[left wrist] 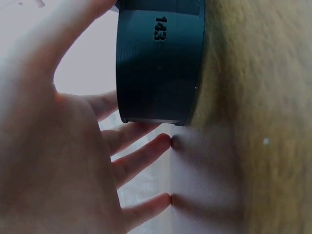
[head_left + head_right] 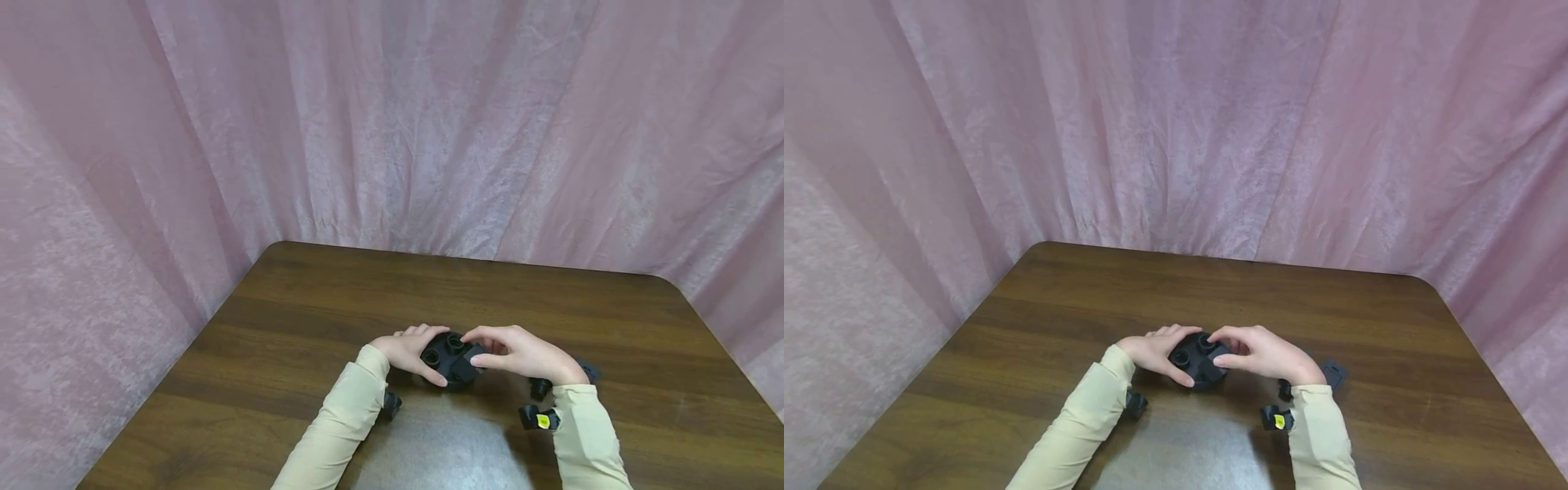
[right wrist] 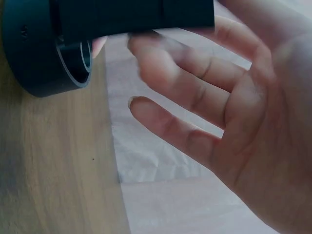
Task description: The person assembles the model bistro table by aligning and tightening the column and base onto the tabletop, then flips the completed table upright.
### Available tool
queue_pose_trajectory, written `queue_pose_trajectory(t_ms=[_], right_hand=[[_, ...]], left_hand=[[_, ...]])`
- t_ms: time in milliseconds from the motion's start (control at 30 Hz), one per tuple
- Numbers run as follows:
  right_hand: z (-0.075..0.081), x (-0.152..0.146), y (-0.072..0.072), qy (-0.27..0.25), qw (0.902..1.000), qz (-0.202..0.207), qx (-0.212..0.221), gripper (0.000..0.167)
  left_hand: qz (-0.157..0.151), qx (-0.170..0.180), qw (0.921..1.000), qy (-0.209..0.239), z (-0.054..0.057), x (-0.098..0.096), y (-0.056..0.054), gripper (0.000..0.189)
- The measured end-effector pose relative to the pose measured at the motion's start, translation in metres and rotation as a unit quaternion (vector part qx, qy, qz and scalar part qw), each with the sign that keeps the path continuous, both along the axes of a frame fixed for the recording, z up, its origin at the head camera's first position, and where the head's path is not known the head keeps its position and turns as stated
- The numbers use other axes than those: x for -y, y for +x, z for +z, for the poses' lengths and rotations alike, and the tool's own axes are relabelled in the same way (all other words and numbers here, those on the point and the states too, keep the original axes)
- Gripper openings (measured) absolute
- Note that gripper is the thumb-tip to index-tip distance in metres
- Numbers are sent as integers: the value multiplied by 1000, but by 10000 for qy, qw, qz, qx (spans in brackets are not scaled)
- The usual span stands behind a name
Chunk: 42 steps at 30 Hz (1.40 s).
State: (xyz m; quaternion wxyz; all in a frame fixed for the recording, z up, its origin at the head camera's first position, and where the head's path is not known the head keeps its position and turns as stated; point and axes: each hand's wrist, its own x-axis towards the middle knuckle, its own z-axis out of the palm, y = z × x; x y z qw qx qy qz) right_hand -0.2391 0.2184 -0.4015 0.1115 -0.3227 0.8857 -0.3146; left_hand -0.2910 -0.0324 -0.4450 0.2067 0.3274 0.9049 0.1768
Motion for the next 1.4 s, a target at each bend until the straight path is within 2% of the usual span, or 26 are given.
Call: queue_pose_trajectory(t_ms=[200,333,400,467,533,600,867,1033,1167,1400], right_hand=[[4,-7,3,-122,9997,-168,-137,36],[7,-10,4,-442,9981,20,-436,29],[8,-11,4,-539,9959,259,-672,39],[10,-11,4,-607,9938,524,-777,56],[10,-11,4,-612,9922,759,-778,70],[10,-9,4,-543,9920,909,-683,74],[9,0,5,-402,9920,1054,-570,56],[9,4,8,-264,9951,897,-327,47],[7,8,8,-199,9962,782,-336,39],[3,16,6,-253,9972,537,-449,36]], left_hand=[[10,25,10000,52,-2,0,1,97],[25,58,10000,76,0,0,1,98],[6,52,10000,55,1,0,2,97],[-15,28,10000,38,2,0,2,95],[-32,27,10000,17,3,0,2,94],[-21,48,10000,18,3,0,2,94],[89,135,9999,-28,1,-1,0,98],[108,162,9998,-52,1,-1,1,98],[130,175,9998,-13,2,-1,1,98],[163,66,9998,-16,1,0,3,98]])
